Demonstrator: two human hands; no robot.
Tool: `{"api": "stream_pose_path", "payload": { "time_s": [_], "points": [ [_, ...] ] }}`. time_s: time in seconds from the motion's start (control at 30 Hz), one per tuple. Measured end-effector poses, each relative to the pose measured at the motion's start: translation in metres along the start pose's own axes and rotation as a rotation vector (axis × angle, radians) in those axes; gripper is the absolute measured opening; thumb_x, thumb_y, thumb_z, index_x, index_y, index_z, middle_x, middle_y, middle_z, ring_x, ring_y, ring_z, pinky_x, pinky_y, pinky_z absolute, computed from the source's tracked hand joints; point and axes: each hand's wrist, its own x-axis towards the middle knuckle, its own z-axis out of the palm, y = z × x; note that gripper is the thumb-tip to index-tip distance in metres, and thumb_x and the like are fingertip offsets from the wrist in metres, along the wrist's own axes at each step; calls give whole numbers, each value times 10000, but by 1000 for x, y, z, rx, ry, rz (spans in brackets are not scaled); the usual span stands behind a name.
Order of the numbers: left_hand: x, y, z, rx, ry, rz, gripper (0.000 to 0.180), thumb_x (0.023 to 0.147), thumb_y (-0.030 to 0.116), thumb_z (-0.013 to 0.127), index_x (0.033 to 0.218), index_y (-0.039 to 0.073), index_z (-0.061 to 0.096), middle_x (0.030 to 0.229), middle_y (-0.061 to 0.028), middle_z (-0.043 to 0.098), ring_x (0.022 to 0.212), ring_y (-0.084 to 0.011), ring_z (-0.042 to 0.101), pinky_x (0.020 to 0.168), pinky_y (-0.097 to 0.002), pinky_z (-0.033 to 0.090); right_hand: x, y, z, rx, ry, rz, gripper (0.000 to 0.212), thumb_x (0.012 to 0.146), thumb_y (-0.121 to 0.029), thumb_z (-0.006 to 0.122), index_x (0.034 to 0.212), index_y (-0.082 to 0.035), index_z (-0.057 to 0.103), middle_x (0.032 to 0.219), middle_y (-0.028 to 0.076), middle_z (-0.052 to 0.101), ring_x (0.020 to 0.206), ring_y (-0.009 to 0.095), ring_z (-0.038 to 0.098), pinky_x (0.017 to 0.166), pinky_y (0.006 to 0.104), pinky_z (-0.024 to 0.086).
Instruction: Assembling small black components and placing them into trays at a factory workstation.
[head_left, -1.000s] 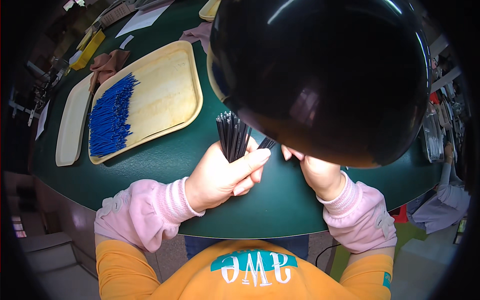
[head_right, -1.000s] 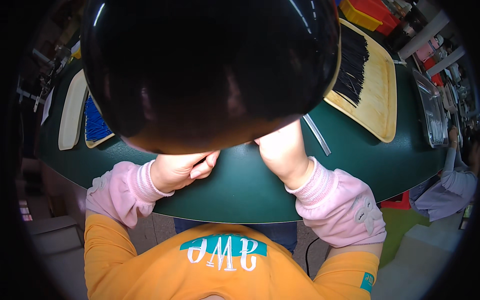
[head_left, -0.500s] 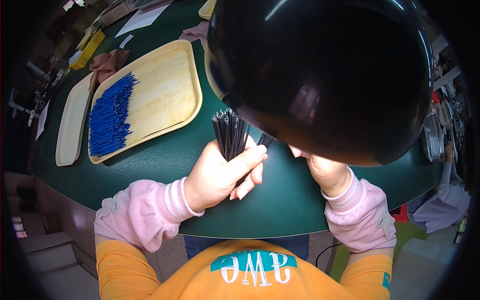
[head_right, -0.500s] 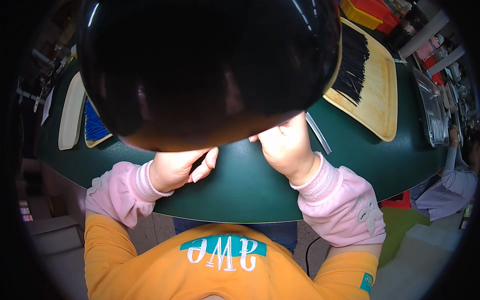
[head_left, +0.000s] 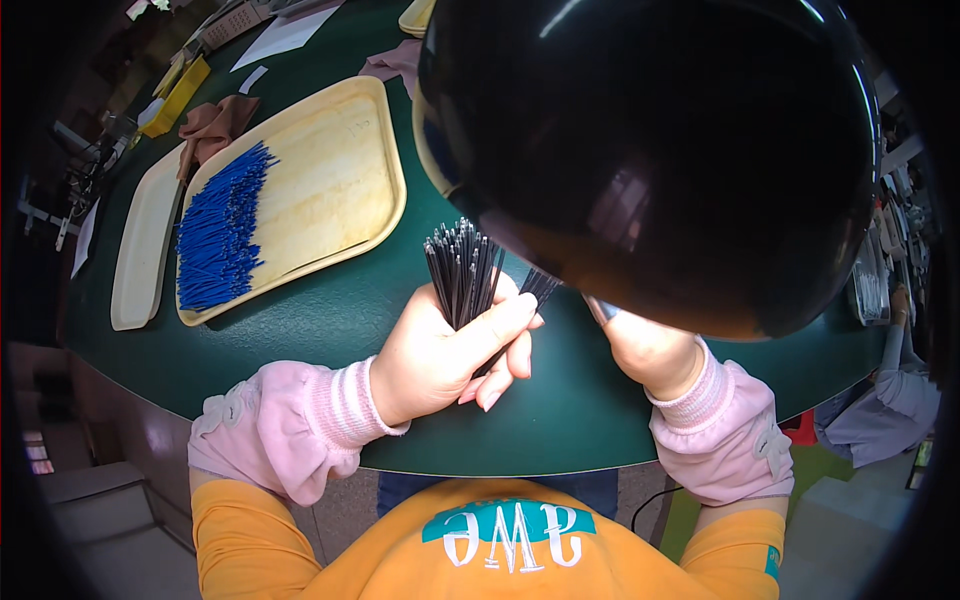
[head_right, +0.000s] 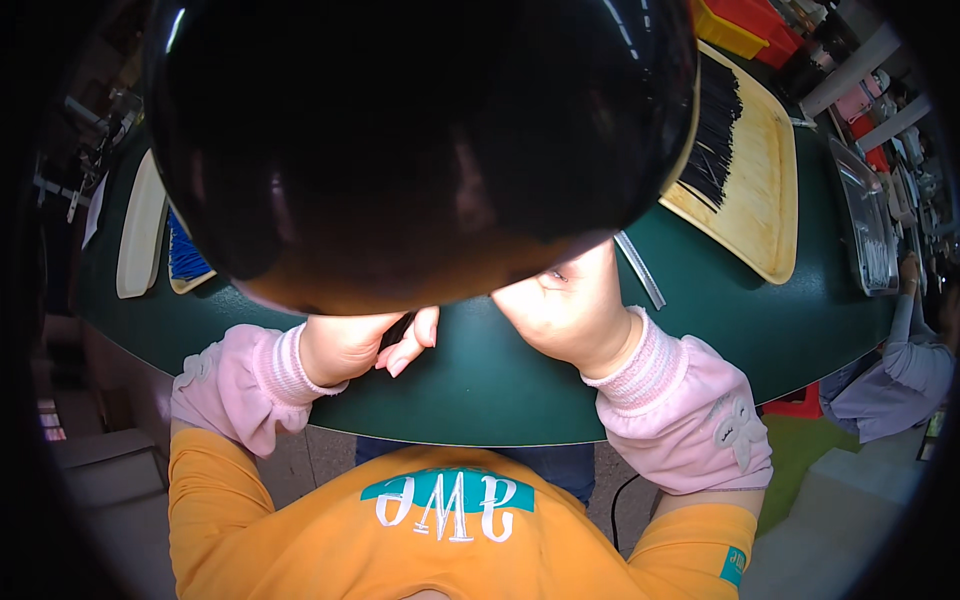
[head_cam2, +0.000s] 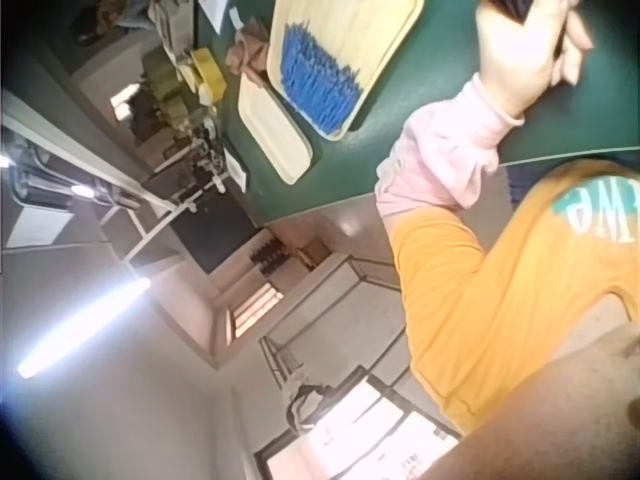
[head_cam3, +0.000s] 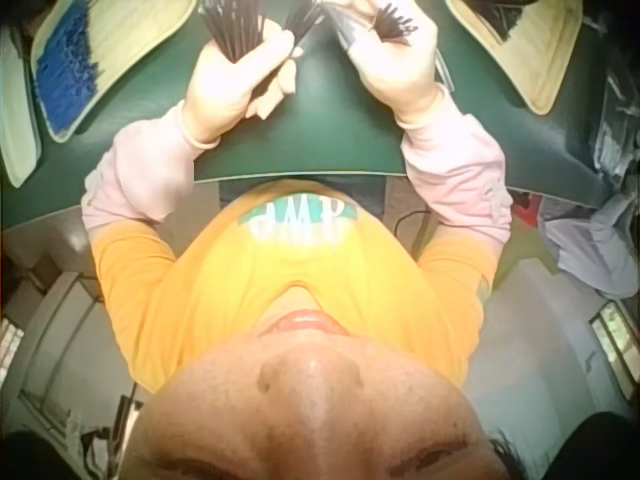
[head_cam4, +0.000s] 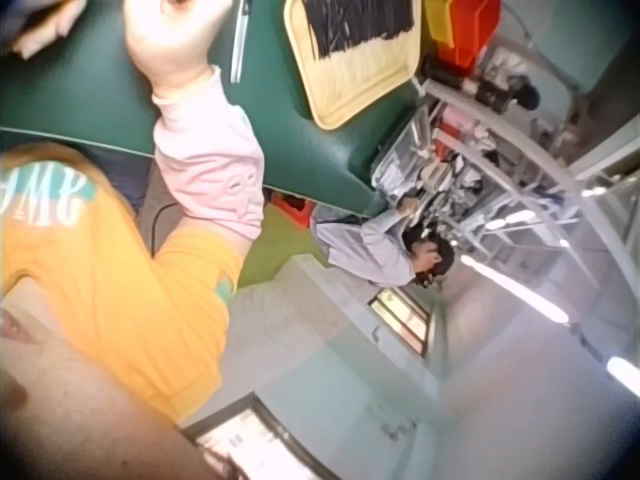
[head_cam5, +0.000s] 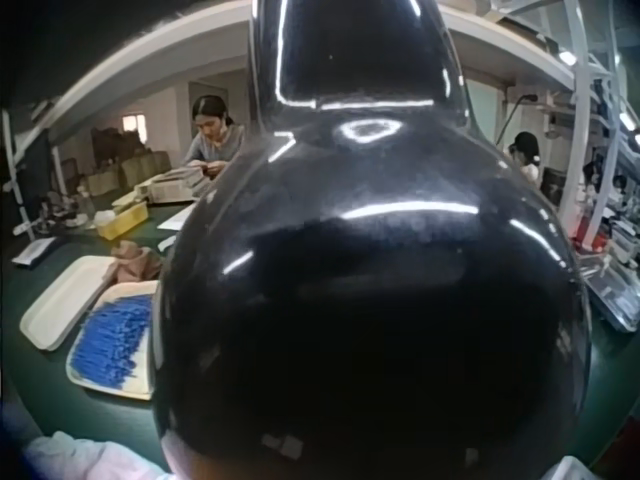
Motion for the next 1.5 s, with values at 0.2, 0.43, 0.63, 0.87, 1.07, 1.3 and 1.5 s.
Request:
{"api": "stream_pose_path", "payload": {
  "time_s": [0.2,0.43,0.63,0.87,1.07,1.3,1.5],
  "points": [
    [-3,0,4,40,41,59,84,831,61,468,780,-6,469,573,-77,539,359,-73,436,349,-182,346,-12,16,-1,541,-26,152,119,735,9,508,845,26,548,784,69,570,692,130,545,614,222,436],
    [-3,-4,2,82,36,88,63,819,40,477,779,-8,469,595,-85,559,366,-66,449,359,-177,354,-1,-1,5,452,-32,191,141,713,-12,605,843,14,557,776,55,571,700,134,546,629,236,443],
    [-4,-4,0,46,-23,86,78,821,42,472,769,-15,469,594,-95,560,357,-74,456,340,-183,348,1,0,5,648,-120,335,199,682,-39,660,853,10,571,812,64,589,724,140,561,638,241,449],
    [-2,2,-4,-203,-136,-140,138,839,111,472,856,-25,476,594,-100,550,344,-84,448,325,-168,330,-1,6,11,942,-188,446,190,693,-66,664,844,16,585,799,72,599,713,153,571,645,245,456],
    [-3,1,0,44,-29,-67,120,802,100,539,784,-6,486,586,-77,549,357,-82,462,332,-170,344,-6,6,11,584,-97,325,146,717,78,511,842,24,566,767,70,583,683,144,552,623,237,445],
    [-3,3,4,57,27,-35,196,814,80,500,637,-7,504,508,-61,523,348,-85,470,314,-164,333,-20,27,30,474,107,189,268,888,-141,348,928,43,538,781,114,572,584,124,510,495,218,390],
    [-3,2,6,119,67,-35,214,808,90,515,617,-7,509,496,-54,520,350,-83,480,314,-162,335,-9,9,12,870,52,448,117,715,81,441,782,17,513,676,37,531,595,102,500,532,205,404]
  ]
}}
